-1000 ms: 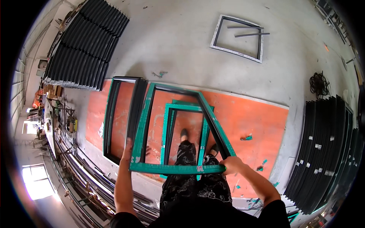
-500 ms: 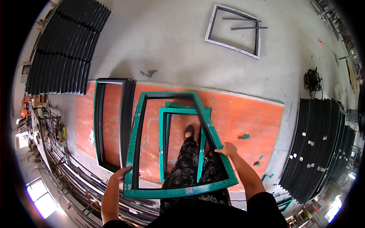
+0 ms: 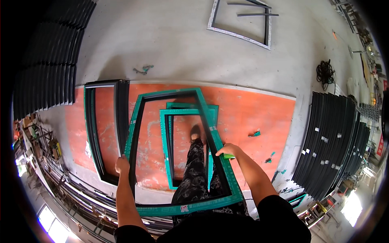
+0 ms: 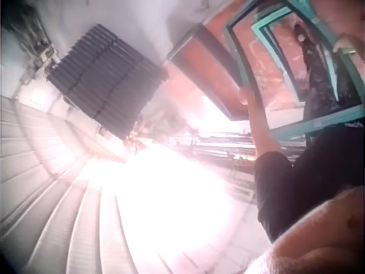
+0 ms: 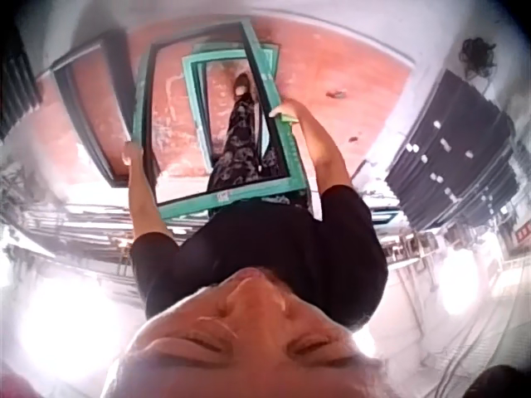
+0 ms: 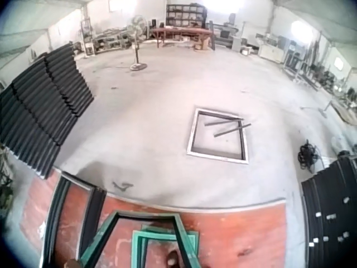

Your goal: The person prepares window frames by using scissors to cut protective tape and applying green adhesive tape to the edges of the frames. They lift one frame and place it onto a stack of similar frames on the floor.

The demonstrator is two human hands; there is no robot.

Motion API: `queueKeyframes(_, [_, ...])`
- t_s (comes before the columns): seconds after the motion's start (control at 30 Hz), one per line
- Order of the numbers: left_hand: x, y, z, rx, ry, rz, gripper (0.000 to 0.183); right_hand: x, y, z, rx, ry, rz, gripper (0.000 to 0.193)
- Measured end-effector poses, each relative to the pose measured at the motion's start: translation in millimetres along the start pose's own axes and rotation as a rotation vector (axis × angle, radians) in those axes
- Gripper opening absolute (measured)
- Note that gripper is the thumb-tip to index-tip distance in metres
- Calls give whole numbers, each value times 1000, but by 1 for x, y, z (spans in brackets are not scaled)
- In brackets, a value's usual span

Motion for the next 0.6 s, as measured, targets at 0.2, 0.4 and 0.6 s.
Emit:
queueKeyframes(0.2, [-56, 30, 17, 56, 118, 45, 45, -3, 23, -1, 2, -14, 109, 69])
queueKeyframes(0.4, [-84, 28, 45, 81, 171, 33, 44, 0, 44, 25, -203, 79, 114, 72])
queueKeyframes(0.6, [-128, 83, 103, 130, 254, 79, 46, -47, 114, 51, -263, 233, -32, 68])
Point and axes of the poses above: each hand's wrist, its own z-axis away from the middle knuckle, its own x-axis out of the palm, y = z × x, the point moved 4 cm from there along -z, towards the middle knuckle, and after that the axes turned 3 degrees about y, right-handed, at the moved point
